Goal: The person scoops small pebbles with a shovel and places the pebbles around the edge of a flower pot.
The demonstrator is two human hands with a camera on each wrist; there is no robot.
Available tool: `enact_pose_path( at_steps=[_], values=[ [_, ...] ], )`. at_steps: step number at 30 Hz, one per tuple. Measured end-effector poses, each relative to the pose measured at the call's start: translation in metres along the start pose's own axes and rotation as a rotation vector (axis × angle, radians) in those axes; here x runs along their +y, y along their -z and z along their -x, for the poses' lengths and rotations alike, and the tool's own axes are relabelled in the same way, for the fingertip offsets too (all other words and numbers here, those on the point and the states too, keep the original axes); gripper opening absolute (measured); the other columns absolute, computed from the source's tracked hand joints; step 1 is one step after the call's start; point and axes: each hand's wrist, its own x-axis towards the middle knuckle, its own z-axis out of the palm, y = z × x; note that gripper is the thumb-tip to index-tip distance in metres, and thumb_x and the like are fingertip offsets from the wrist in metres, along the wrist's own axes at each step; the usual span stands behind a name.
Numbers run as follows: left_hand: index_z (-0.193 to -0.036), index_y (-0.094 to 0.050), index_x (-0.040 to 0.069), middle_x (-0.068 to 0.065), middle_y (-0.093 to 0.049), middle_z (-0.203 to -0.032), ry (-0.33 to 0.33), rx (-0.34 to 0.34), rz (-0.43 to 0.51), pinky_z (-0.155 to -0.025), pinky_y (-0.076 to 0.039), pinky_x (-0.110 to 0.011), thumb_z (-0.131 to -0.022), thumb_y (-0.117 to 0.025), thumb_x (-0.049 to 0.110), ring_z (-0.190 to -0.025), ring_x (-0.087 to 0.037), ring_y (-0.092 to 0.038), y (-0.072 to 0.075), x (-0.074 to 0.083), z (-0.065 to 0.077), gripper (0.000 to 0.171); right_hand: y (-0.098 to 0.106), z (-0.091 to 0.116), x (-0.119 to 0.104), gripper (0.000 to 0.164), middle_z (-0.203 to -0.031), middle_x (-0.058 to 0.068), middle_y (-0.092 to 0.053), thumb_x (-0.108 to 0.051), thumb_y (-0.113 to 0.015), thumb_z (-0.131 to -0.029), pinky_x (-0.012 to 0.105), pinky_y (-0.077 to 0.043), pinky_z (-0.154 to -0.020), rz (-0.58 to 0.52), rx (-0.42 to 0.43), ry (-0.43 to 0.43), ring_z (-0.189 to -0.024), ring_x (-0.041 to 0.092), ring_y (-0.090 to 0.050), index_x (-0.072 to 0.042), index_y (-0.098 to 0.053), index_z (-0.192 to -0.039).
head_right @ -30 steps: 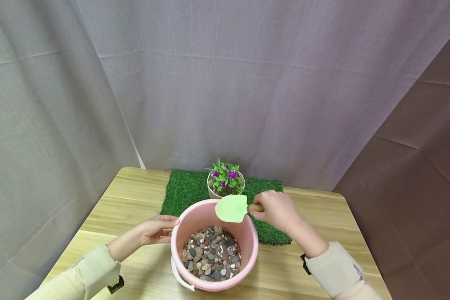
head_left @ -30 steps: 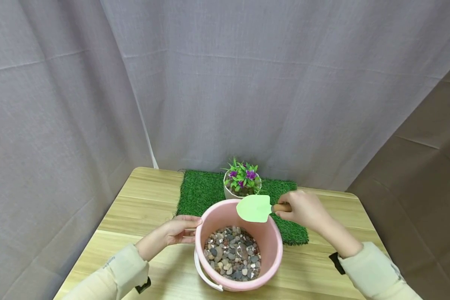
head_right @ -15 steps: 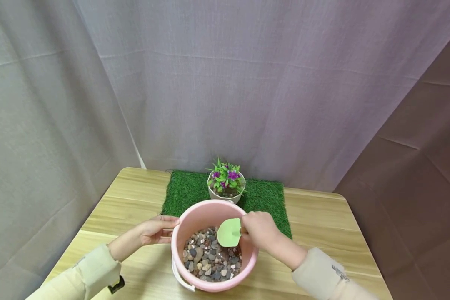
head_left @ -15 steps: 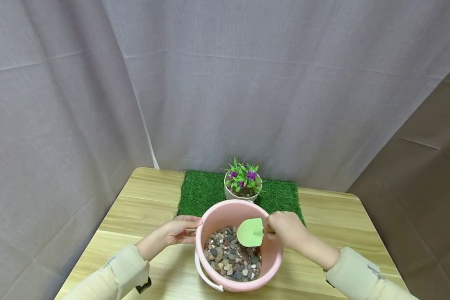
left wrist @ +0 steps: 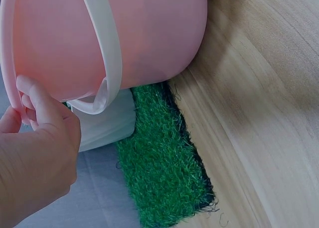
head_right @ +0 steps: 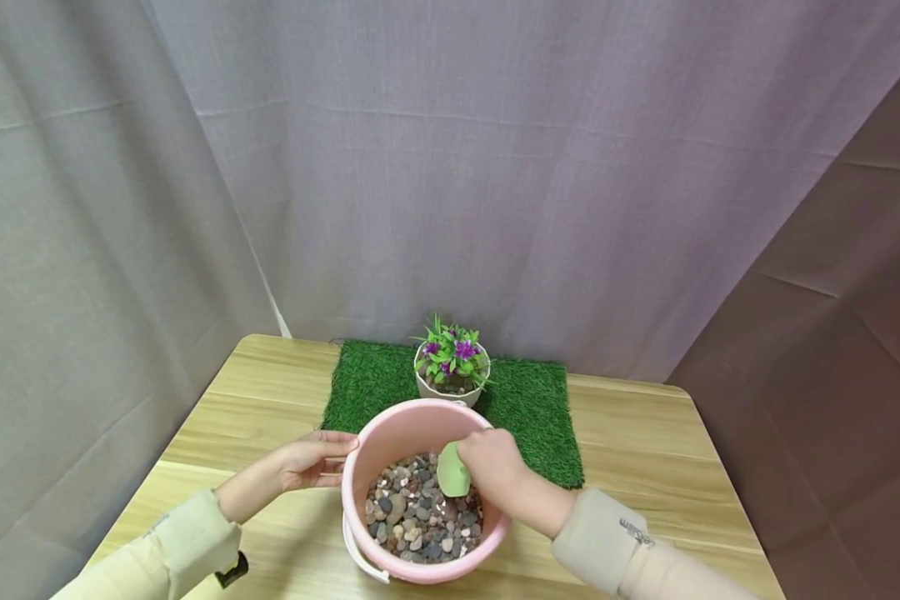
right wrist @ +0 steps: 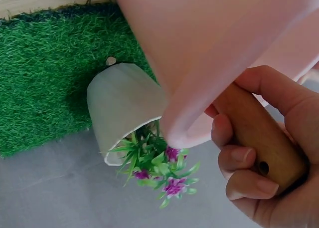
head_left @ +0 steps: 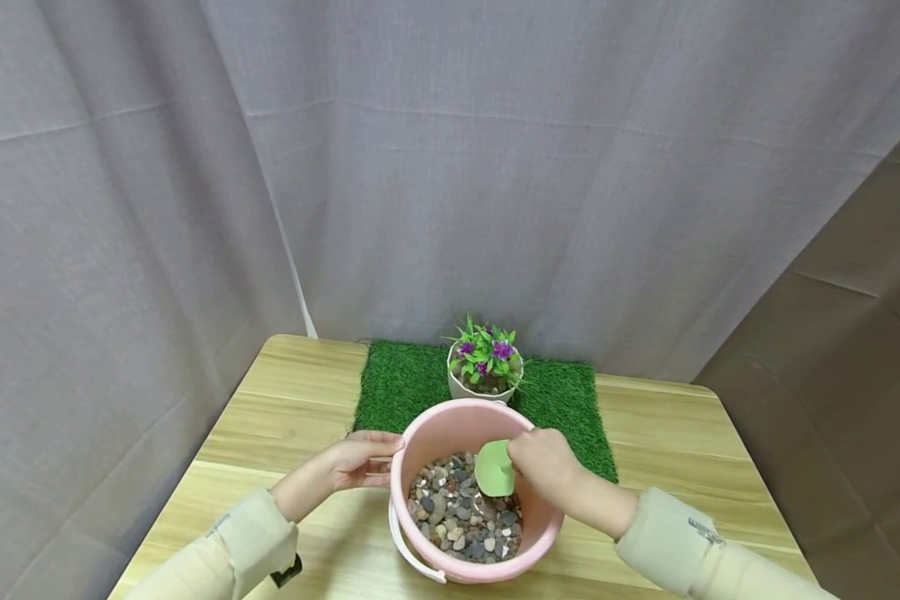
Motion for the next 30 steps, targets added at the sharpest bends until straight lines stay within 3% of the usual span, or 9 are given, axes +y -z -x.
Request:
enact_pose_path(
  at_steps=[7, 13, 19, 24, 30],
  values=[
    [-0.12, -0.055, -0.002, 0.002, -0.065, -0.08, -0.003, -0.003, 0.006, -0.071, -0.06, -0.019, -0.093, -0.058, 0.015, -0.073, -0.007, -0.062, 0.0, 0.001, 0.0, 0.032, -0.008, -0.004, -0.006, 0.024, -0.053, -0.002, -0.058, 0.004, -0.066, -0.061, 0.022, -0.042, -0.036, 0.08, 0.085, 0.007, -0.045, 0.012, -0.048, -0.016, -0.056, -0.053],
    [-0.12, -0.055, -0.002, 0.002, -0.065, -0.081, -0.009, -0.002, 0.002, -0.072, -0.06, -0.019, -0.092, -0.058, 0.015, -0.073, -0.007, -0.062, 0.0, 0.001, -0.001, 0.033, -0.015, -0.009, -0.005, 0.029, -0.05, -0.004, -0.053, 0.006, -0.062, -0.059, 0.022, -0.041, -0.035, 0.11, 0.13, 0.045, -0.044, 0.01, -0.043, -0.018, -0.049, -0.049],
    [-0.114, -0.059, 0.002, 0.002, -0.064, -0.079, -0.009, -0.004, 0.014, -0.068, -0.06, -0.017, -0.092, -0.059, 0.015, -0.072, -0.007, -0.061, 0.0, 0.001, -0.001, 0.026, -0.028, -0.014, -0.008, 0.027, -0.053, -0.004, -0.057, 0.002, -0.066, -0.063, 0.024, -0.046, -0.039, 0.11, 0.121, 0.14, -0.046, 0.011, -0.049, -0.019, -0.053, -0.05],
    [-0.112, -0.06, 0.003, 0.003, -0.063, -0.076, -0.016, 0.003, 0.01, -0.066, -0.059, -0.016, -0.092, -0.058, 0.013, -0.07, -0.006, -0.061, -0.002, 0.003, -0.002, 0.022, -0.036, -0.019, -0.003, 0.027, -0.052, -0.004, -0.055, 0.005, -0.063, -0.06, 0.023, -0.045, -0.042, 0.028, 0.092, 0.175, -0.047, 0.012, -0.048, -0.017, -0.051, -0.05],
    [-0.116, -0.057, 0.001, 0.001, -0.063, -0.079, -0.005, 0.019, 0.013, -0.066, -0.059, -0.016, -0.093, -0.058, 0.014, -0.072, -0.007, -0.06, -0.002, 0.0, -0.002, 0.027, -0.044, -0.013, 0.003, 0.029, -0.051, -0.009, -0.047, -0.004, -0.071, -0.063, 0.018, -0.04, -0.045, -0.265, 0.019, 0.167, -0.048, 0.007, -0.041, -0.018, -0.047, -0.054]
  ],
)
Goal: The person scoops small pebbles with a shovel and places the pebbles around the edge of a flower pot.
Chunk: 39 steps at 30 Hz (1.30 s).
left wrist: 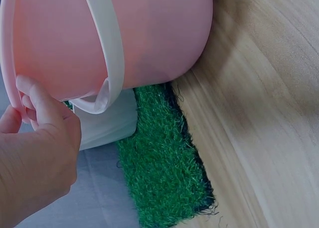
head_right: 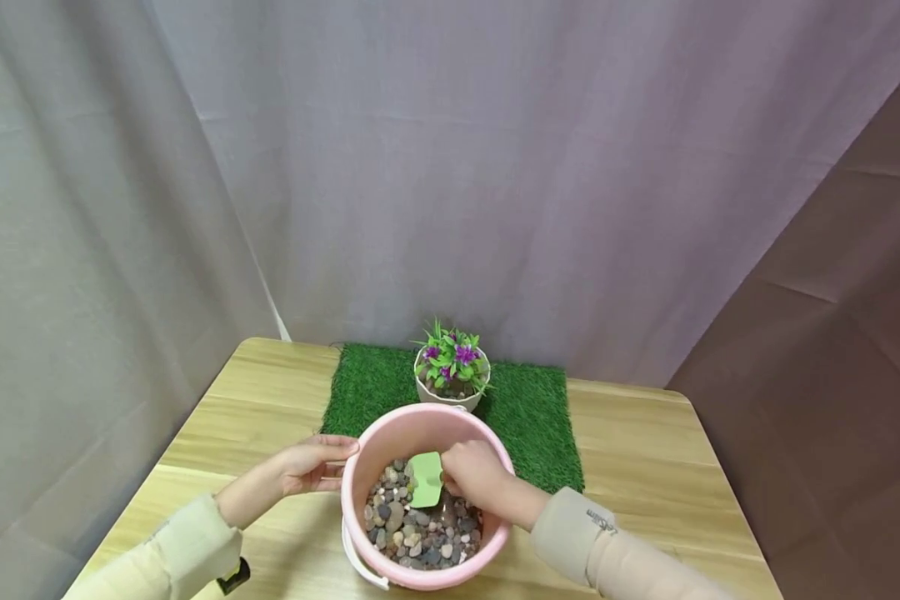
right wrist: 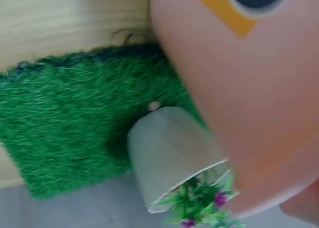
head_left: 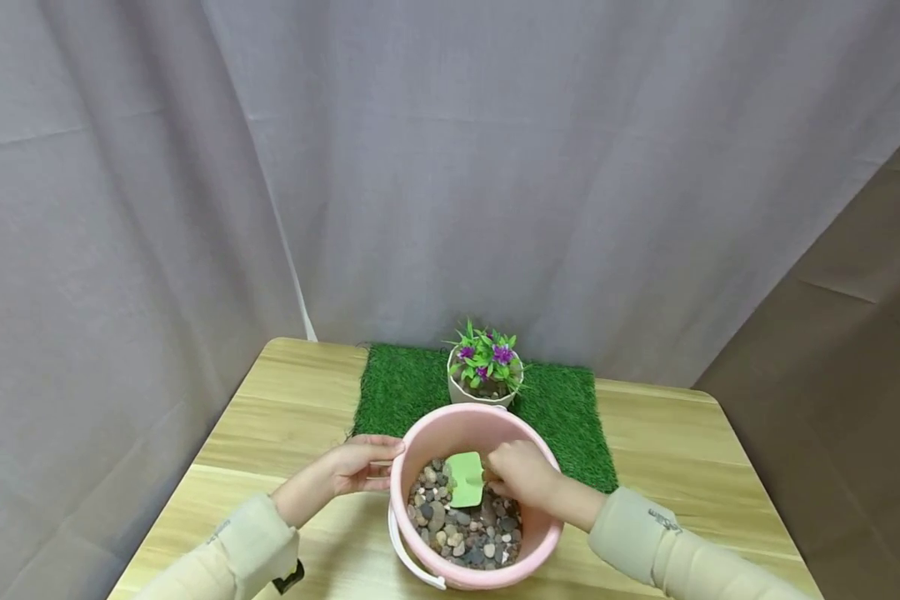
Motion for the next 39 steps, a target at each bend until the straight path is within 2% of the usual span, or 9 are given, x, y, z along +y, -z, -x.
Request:
enact_pose_path(
  at_steps=[6, 11, 13, 15, 19, 20, 24, 32, 39],
  values=[
    [-0.116, -0.058, 0.001, 0.001, -0.064, -0.082, -0.006, -0.008, -0.004, -0.068, -0.059, -0.016, -0.092, -0.059, 0.016, -0.073, -0.006, -0.06, 0.0, -0.004, -0.002, 0.028, -0.002, 0.006, 0.006, 0.037, -0.051, -0.013, -0.035, -0.013, -0.075, -0.072, 0.016, -0.036, -0.048, -0.151, -0.053, -0.076, -0.05, 0.001, -0.032, -0.017, -0.042, -0.056],
    [-0.121, -0.054, -0.002, 0.001, -0.063, -0.083, -0.01, 0.01, -0.008, -0.068, -0.059, -0.016, -0.092, -0.058, 0.016, -0.074, -0.007, -0.06, 0.002, -0.003, 0.0, 0.034, 0.004, 0.002, 0.012, 0.044, -0.053, -0.014, -0.023, -0.015, -0.075, -0.074, 0.011, -0.027, -0.049, -0.286, -0.063, -0.07, -0.05, -0.003, -0.021, -0.016, -0.035, -0.054],
    [-0.124, -0.052, -0.003, 0.001, -0.064, -0.084, -0.01, 0.009, -0.005, -0.07, -0.059, -0.017, -0.092, -0.059, 0.016, -0.075, -0.007, -0.061, 0.001, -0.002, 0.0, 0.037, 0.007, 0.001, 0.015, 0.04, -0.053, -0.013, -0.025, -0.017, -0.074, -0.076, 0.011, -0.03, -0.05, -0.3, -0.066, -0.063, -0.051, -0.003, -0.022, -0.016, -0.04, -0.055],
    [-0.125, -0.052, -0.003, 0.001, -0.064, -0.084, -0.009, 0.004, -0.003, -0.071, -0.059, -0.017, -0.092, -0.059, 0.017, -0.076, -0.008, -0.061, -0.001, -0.002, 0.0, 0.039, 0.009, 0.001, 0.017, 0.026, -0.056, -0.014, -0.037, -0.018, -0.073, -0.076, 0.012, -0.039, -0.052, -0.301, -0.066, -0.057, -0.054, -0.004, -0.029, -0.017, -0.053, -0.059],
    [-0.122, -0.054, -0.002, 0.001, -0.064, -0.083, -0.001, -0.007, 0.001, -0.07, -0.059, -0.017, -0.092, -0.059, 0.016, -0.075, -0.008, -0.061, -0.002, -0.003, 0.0, 0.036, 0.012, 0.005, 0.021, 0.004, -0.066, -0.012, -0.056, -0.019, -0.073, -0.077, 0.017, -0.053, -0.062, -0.304, -0.057, -0.054, -0.062, -0.004, -0.043, -0.016, -0.071, -0.078],
    [-0.121, -0.055, -0.002, 0.001, -0.064, -0.082, -0.001, -0.005, 0.002, -0.07, -0.059, -0.016, -0.092, -0.059, 0.016, -0.074, -0.007, -0.061, -0.001, -0.003, 0.0, 0.034, 0.013, 0.006, 0.023, 0.007, -0.071, -0.011, -0.061, -0.019, -0.074, -0.077, 0.018, -0.055, -0.066, -0.313, -0.048, -0.053, -0.065, -0.003, -0.047, -0.016, -0.073, -0.083],
    [-0.117, -0.058, 0.001, 0.002, -0.064, -0.079, -0.003, 0.009, 0.0, -0.067, -0.059, -0.016, -0.092, -0.059, 0.015, -0.072, -0.007, -0.061, 0.0, -0.002, 0.0, 0.028, 0.015, 0.01, 0.028, 0.015, -0.078, -0.006, -0.069, -0.02, -0.076, -0.076, 0.019, -0.057, -0.068, -0.354, -0.015, -0.049, -0.068, -0.002, -0.056, -0.013, -0.074, -0.09],
    [-0.111, -0.06, 0.004, 0.002, -0.065, -0.078, 0.001, 0.005, 0.001, -0.068, -0.06, -0.018, -0.092, -0.059, 0.015, -0.071, -0.007, -0.063, -0.001, 0.0, 0.001, 0.022, 0.024, 0.015, 0.036, 0.016, -0.079, -0.007, -0.069, -0.015, -0.075, -0.076, 0.02, -0.058, -0.07, -0.389, -0.014, -0.056, -0.067, -0.005, -0.052, -0.013, -0.074, -0.092],
    [-0.112, -0.06, 0.003, 0.002, -0.065, -0.078, 0.004, 0.012, -0.005, -0.068, -0.06, -0.019, -0.092, -0.058, 0.015, -0.071, -0.007, -0.062, -0.001, -0.001, 0.001, 0.023, 0.033, 0.02, 0.045, 0.019, -0.079, -0.001, -0.069, -0.012, -0.075, -0.075, 0.018, -0.055, -0.061, -0.399, 0.023, -0.089, -0.065, 0.0, -0.055, -0.008, -0.074, -0.094]
  ],
)
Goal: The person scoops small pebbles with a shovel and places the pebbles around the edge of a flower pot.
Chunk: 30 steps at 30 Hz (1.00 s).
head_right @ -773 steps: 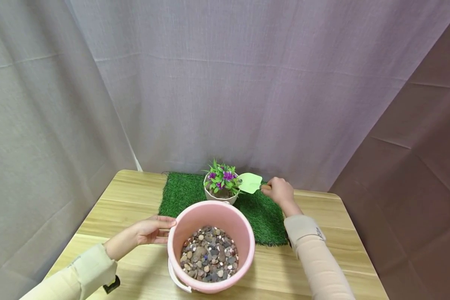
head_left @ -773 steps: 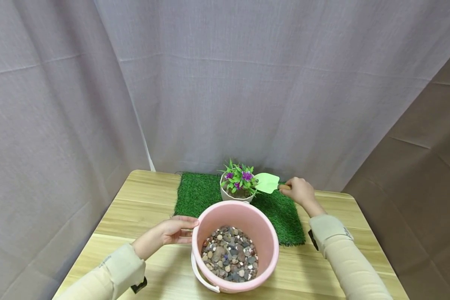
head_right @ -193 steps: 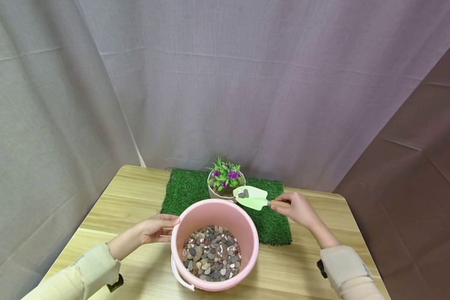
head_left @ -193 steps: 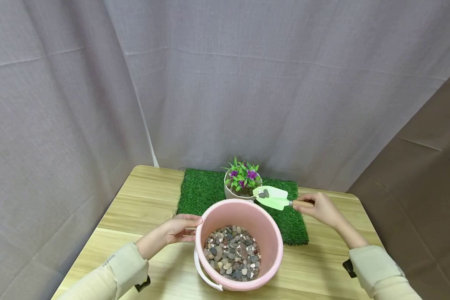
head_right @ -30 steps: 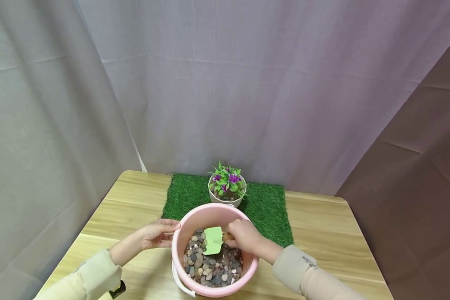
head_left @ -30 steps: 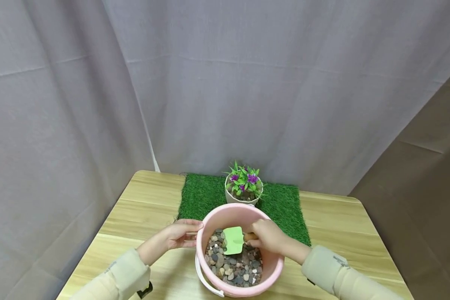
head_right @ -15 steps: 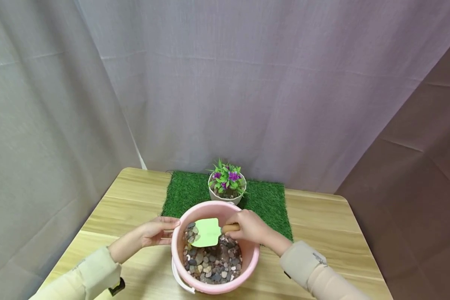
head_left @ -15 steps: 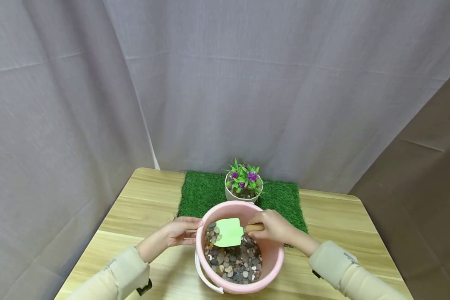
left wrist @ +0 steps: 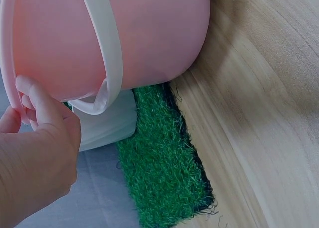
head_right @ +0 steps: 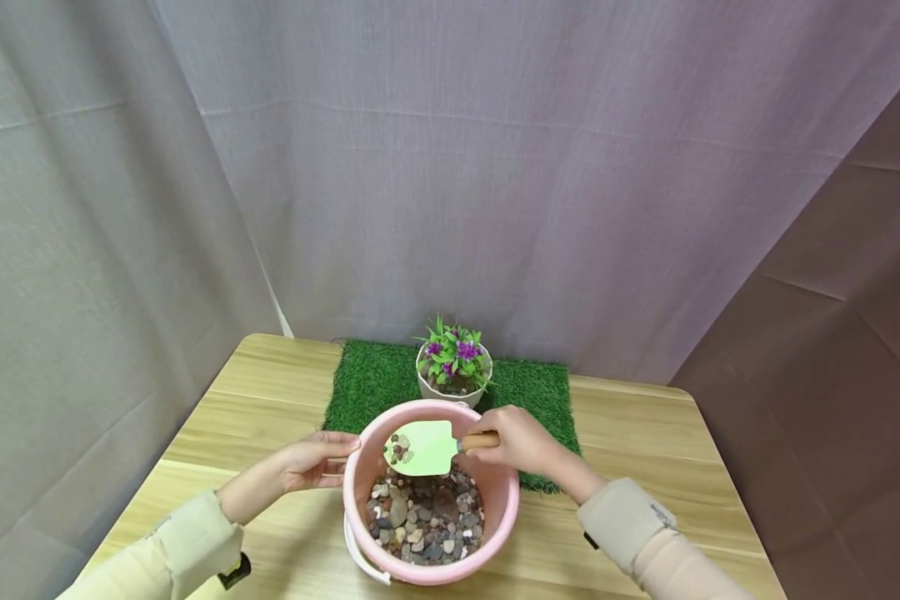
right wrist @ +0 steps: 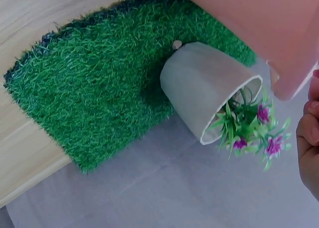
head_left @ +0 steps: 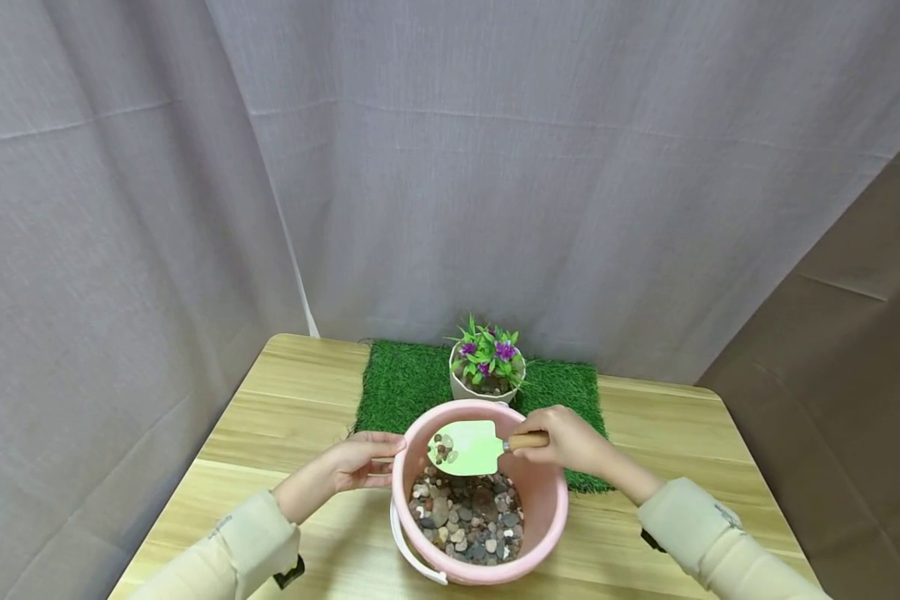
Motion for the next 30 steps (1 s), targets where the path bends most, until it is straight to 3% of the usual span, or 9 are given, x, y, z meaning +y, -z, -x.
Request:
enact_pose_path(
  at_steps=[23, 30],
  values=[
    [-0.101, -0.063, 0.01, 0.003, -0.064, -0.077, 0.002, -0.023, 0.009, -0.068, -0.06, -0.017, -0.093, -0.057, 0.015, -0.071, -0.006, -0.062, 0.003, 0.001, 0.001, 0.011, 0.028, 0.017, 0.026, 0.017, -0.08, 0.008, -0.071, -0.007, -0.075, -0.076, 0.016, -0.057, -0.058, -0.093, 0.084, -0.069, -0.066, 0.002, -0.061, 0.0, -0.072, -0.091],
    [-0.107, -0.062, 0.007, 0.002, -0.065, -0.079, 0.001, -0.023, 0.013, -0.068, -0.06, -0.017, -0.093, -0.057, 0.014, -0.071, -0.007, -0.062, 0.002, 0.001, 0.0, 0.016, 0.038, 0.027, 0.038, 0.017, -0.076, 0.005, -0.069, -0.01, -0.076, -0.076, 0.016, -0.051, -0.05, -0.068, 0.113, -0.149, -0.06, -0.005, -0.051, -0.001, -0.071, -0.09]
  ],
)
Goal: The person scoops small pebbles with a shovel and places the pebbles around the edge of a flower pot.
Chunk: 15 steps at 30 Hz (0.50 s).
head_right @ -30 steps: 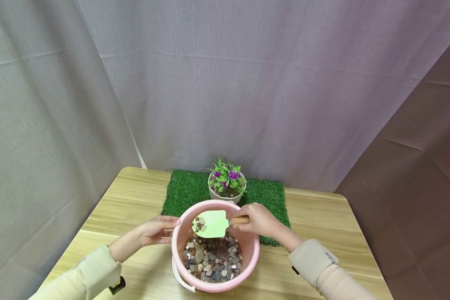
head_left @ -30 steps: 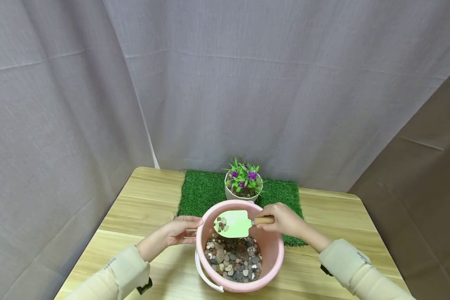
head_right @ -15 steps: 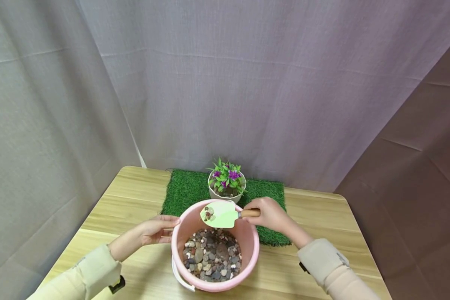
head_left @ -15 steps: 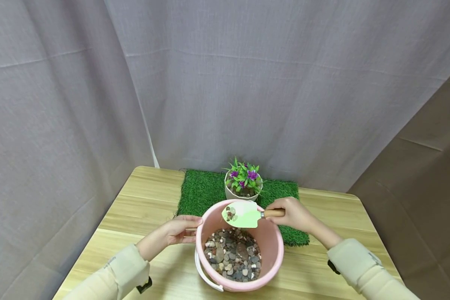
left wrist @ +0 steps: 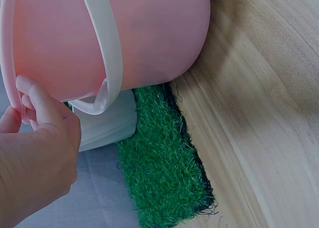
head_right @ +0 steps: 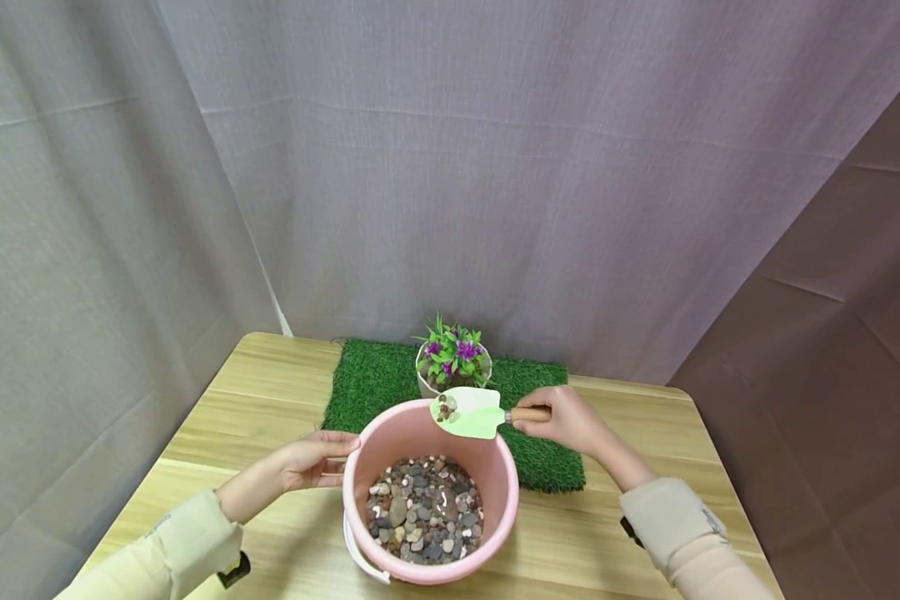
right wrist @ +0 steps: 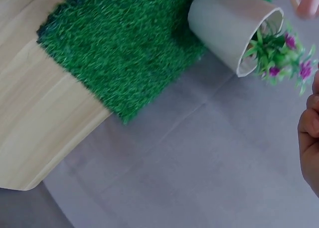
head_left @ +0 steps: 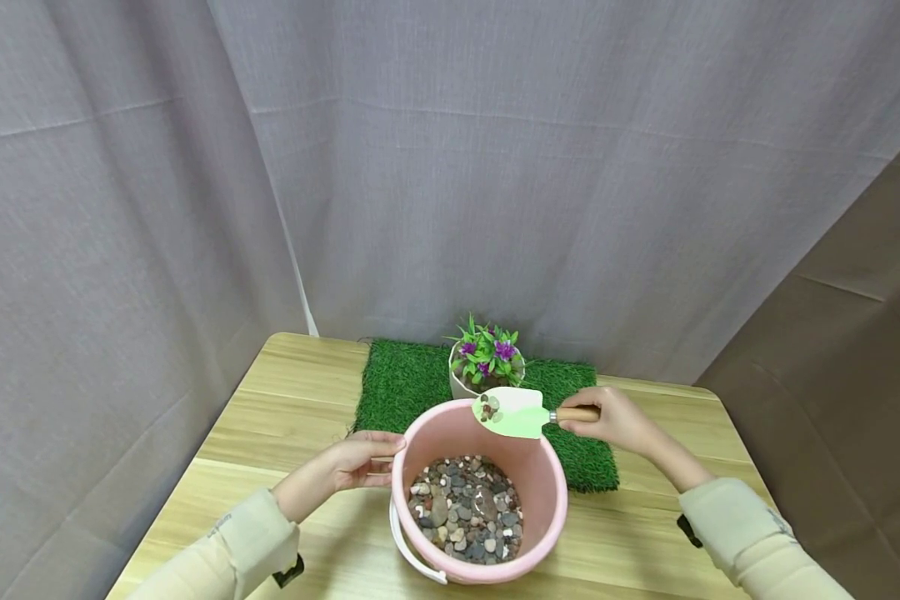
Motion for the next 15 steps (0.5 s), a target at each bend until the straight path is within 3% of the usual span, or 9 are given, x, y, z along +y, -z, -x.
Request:
enact_pose_path(
  at_steps=[8, 15],
  values=[
    [-0.113, -0.06, 0.003, 0.002, -0.066, -0.079, -0.008, -0.004, 0.005, -0.07, -0.061, -0.019, -0.093, -0.057, 0.013, -0.071, -0.007, -0.063, 0.0, -0.001, -0.001, 0.023, 0.008, 0.006, 0.015, 0.015, -0.074, 0.002, -0.068, -0.009, -0.076, -0.075, 0.016, -0.049, -0.048, 0.022, 0.048, -0.031, -0.059, -0.006, -0.048, -0.002, -0.072, -0.088],
    [-0.112, -0.06, 0.003, 0.001, -0.066, -0.08, -0.003, 0.002, 0.006, -0.071, -0.061, -0.02, -0.092, -0.059, 0.014, -0.072, -0.008, -0.064, 0.0, -0.001, -0.001, 0.023, 0.016, 0.01, 0.03, 0.014, -0.082, 0.011, -0.072, -0.007, -0.075, -0.077, 0.018, -0.055, -0.055, 0.007, 0.065, -0.085, -0.066, -0.005, -0.057, -0.001, -0.072, -0.089]
  ],
)
